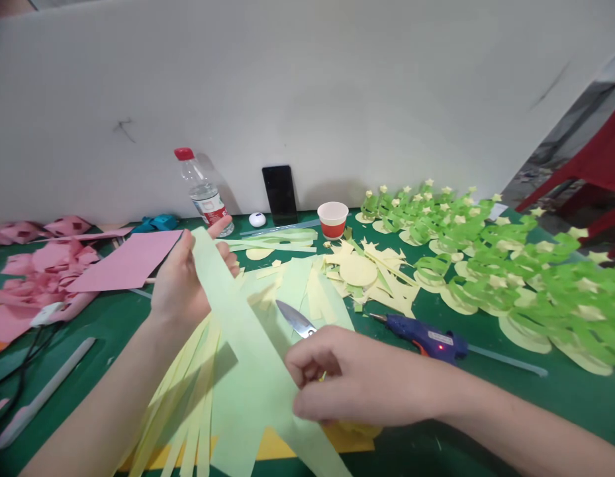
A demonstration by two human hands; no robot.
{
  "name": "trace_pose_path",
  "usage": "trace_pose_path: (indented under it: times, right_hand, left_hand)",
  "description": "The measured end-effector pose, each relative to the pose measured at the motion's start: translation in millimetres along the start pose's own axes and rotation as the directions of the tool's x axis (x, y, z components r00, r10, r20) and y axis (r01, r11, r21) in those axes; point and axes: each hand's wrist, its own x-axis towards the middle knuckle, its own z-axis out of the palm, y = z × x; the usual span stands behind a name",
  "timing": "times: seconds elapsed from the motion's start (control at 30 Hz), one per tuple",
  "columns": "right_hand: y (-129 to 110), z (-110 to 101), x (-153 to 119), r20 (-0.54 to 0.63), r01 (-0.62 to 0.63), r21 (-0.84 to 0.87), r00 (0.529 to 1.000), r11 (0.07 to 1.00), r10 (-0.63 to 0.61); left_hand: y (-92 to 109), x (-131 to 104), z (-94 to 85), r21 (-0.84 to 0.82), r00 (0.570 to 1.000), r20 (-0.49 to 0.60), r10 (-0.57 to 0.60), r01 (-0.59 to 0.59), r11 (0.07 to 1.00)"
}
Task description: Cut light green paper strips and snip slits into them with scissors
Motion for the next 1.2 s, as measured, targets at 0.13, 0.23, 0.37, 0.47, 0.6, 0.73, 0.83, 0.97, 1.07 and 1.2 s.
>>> trace_pose_path:
  times: [0.13, 0.23, 0.37, 0.47, 0.6, 0.73, 0.83, 0.97, 1.07, 1.2]
  right_hand:
    - [-3, 0, -2, -0.265, 0.102, 0.011, 0.959, 0.995, -0.095]
    - [-2, 1, -2, -0.383, 0.157, -0.023, 0.911, 0.987, -0.153]
    - [-2, 0, 1, -0.321, 0.163, -0.021, 0.933, 0.986, -0.161]
    - [-2, 0, 2, -0.310, 0.181, -0.009, 0.934, 0.983, -0.175]
    - [-1, -1, -1, -0.294, 0.211, -0.008, 0.934, 0.978, -0.204]
    - [0, -1, -3, -0.267, 0.210, 0.042, 0.944, 0.977, -0.192]
    - [-1, -2, -3, -0.254, 0.207, 0.082, 0.950, 0.975, -0.180]
    - [-1, -2, 0, -0.263, 0.243, 0.086, 0.941, 0.966, -0.214]
    - [1, -1, 1, -0.270, 0.238, 0.078, 0.940, 0.968, -0.209]
    - [4, 1, -2, -0.249, 0.221, 0.094, 0.949, 0.971, -0.192]
  left_hand:
    - [-10, -18, 12.0, 0.188, 0.927, 0.320, -0.196, 0.140, 0.972]
    - [-15, -36, 20.6, 0.481, 0.851, 0.451, -0.268, 0.021, 0.876]
    - [-13, -52, 27.5, 0.646, 0.825, 0.471, -0.313, -0.081, 0.759]
    - [-12, -54, 27.9, 0.631, 0.813, 0.494, -0.309, -0.091, 0.770]
    - [-13, -54, 25.5, 0.599, 0.787, 0.533, -0.311, -0.091, 0.796]
    - [-11, -55, 25.4, 0.546, 0.732, 0.606, -0.313, -0.096, 0.832]
    - [-10, -56, 26.7, 0.528, 0.704, 0.637, -0.313, -0.103, 0.843]
    - [-10, -56, 27.8, 0.540, 0.679, 0.666, -0.309, -0.153, 0.828]
    - [-11, -58, 27.4, 0.571, 0.714, 0.625, -0.314, -0.144, 0.808]
    - [-14, -61, 26.0, 0.603, 0.729, 0.592, -0.344, -0.117, 0.789]
